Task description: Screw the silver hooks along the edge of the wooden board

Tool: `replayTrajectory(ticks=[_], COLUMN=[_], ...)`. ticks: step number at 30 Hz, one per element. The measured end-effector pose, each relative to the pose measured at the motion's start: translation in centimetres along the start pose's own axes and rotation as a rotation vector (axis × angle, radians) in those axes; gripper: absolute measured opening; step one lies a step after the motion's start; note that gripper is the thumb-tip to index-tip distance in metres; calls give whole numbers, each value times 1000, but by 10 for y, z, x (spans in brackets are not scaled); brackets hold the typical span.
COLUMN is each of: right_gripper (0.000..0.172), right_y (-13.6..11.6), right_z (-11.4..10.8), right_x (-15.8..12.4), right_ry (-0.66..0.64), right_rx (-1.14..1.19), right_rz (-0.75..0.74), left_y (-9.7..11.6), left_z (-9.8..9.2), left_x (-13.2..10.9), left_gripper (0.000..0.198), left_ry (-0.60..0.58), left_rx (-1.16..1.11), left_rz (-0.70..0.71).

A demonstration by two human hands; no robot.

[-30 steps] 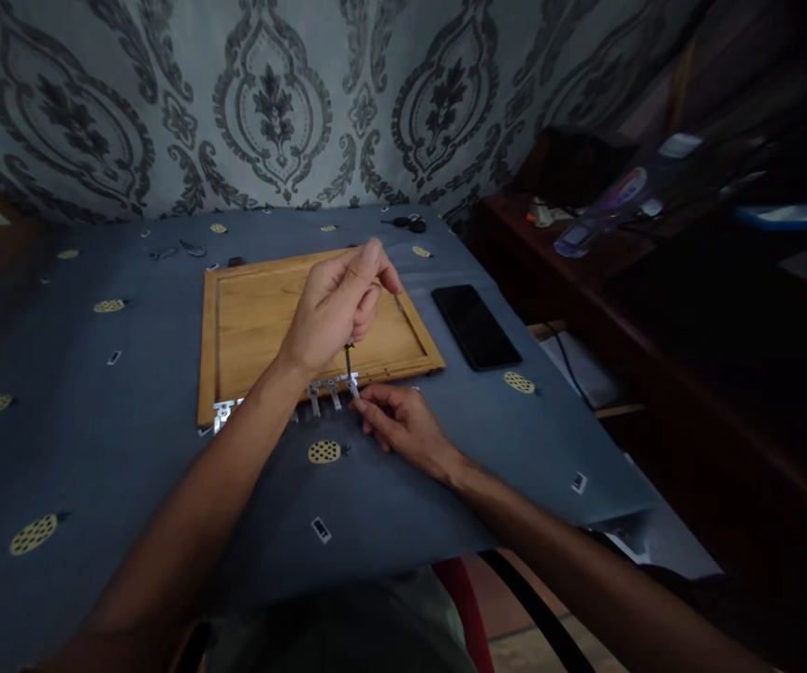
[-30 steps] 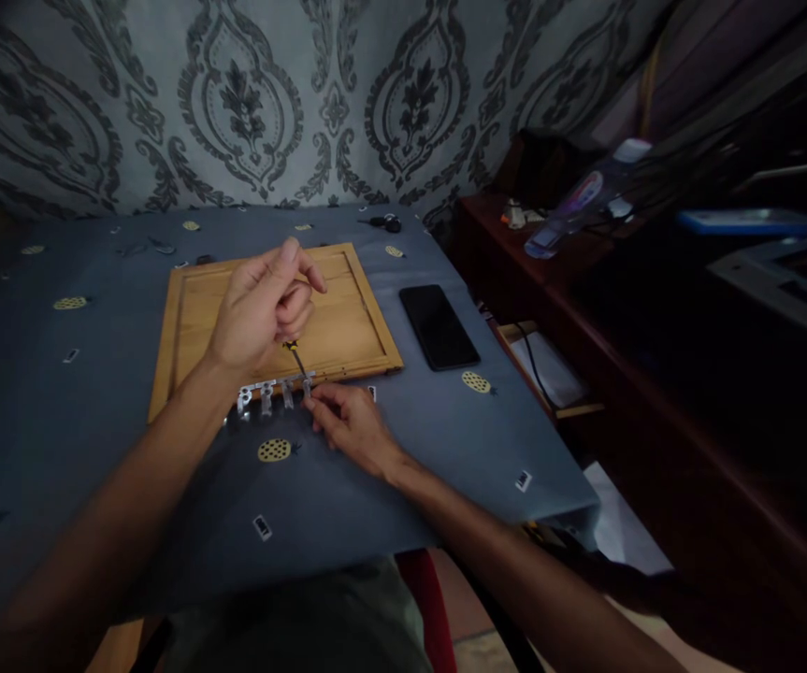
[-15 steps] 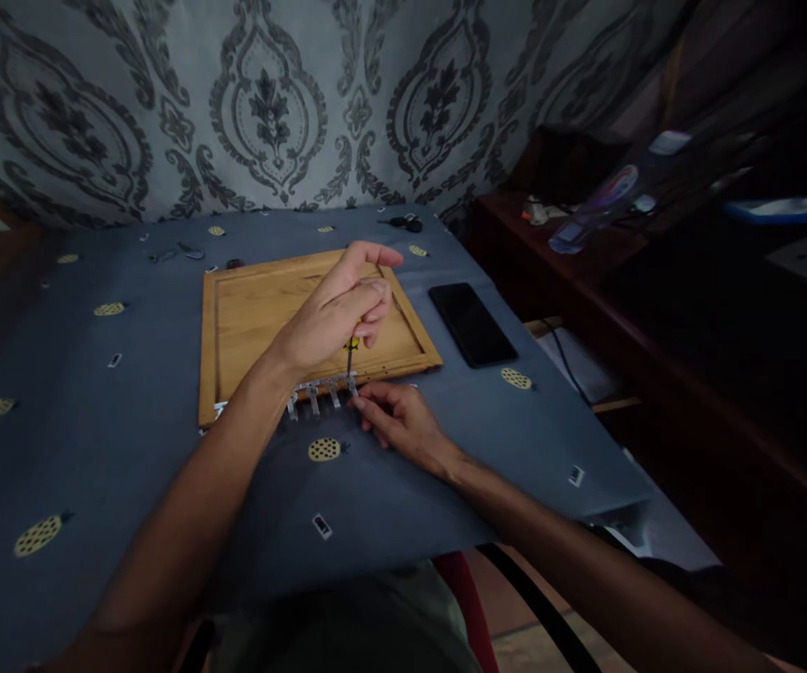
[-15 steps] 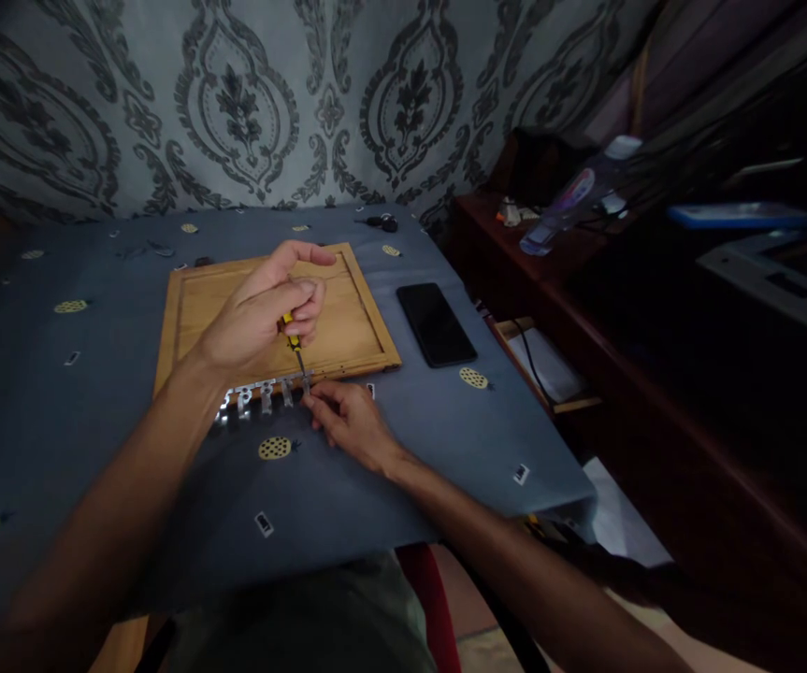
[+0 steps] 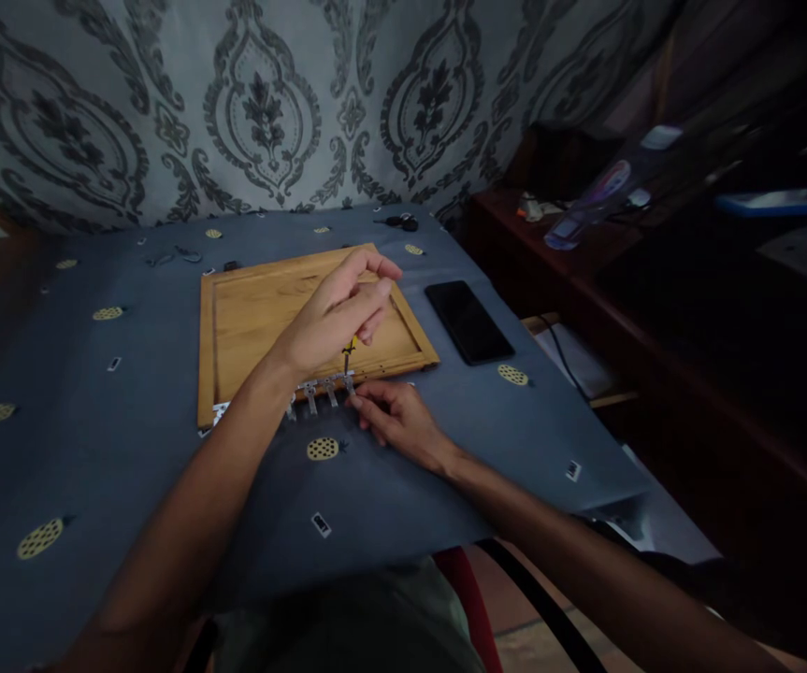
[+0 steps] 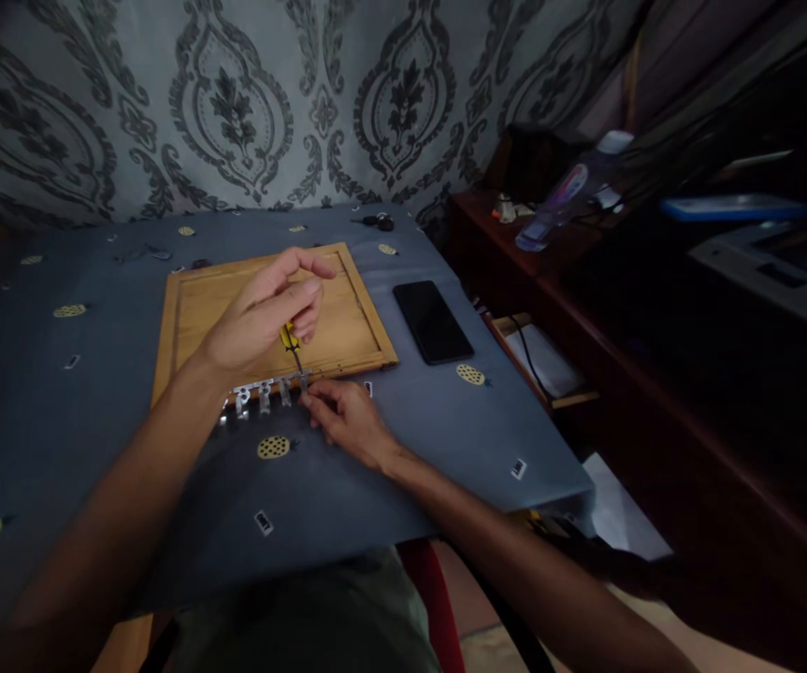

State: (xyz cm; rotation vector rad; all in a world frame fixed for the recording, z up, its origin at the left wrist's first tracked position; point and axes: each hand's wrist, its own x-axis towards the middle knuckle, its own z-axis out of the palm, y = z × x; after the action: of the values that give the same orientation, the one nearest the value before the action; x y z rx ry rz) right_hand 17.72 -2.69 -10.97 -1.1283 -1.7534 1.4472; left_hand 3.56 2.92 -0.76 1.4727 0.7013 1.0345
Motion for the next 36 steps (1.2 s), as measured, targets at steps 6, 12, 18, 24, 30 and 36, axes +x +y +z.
replayTrajectory(ticks=[6, 12, 18, 24, 30, 36], right_gripper=[36, 32, 31, 35, 34, 34], right_y=[-2, 0, 1, 1, 0, 1], right_z=[0, 0, 0, 0, 0, 1], right_x=[-1, -1, -1, 0, 0, -1], right_ry=[4, 6, -3, -2, 0, 6], right_rx=[7, 17, 4, 2, 1, 16], right_rz=[0, -2, -27, -26, -13, -16], left_y=[-6, -8, -16, -18, -16, 14], left_z=[13, 21, 16, 16, 20, 15], left_x=[2, 3, 6, 7, 5, -1], left_gripper=[17, 31, 28, 21, 20, 19], left_ry=[195, 261, 226, 236, 244, 321], left_rx=[-41, -90, -73, -49, -38, -40], left_rz=[28, 63, 131, 143, 108, 191])
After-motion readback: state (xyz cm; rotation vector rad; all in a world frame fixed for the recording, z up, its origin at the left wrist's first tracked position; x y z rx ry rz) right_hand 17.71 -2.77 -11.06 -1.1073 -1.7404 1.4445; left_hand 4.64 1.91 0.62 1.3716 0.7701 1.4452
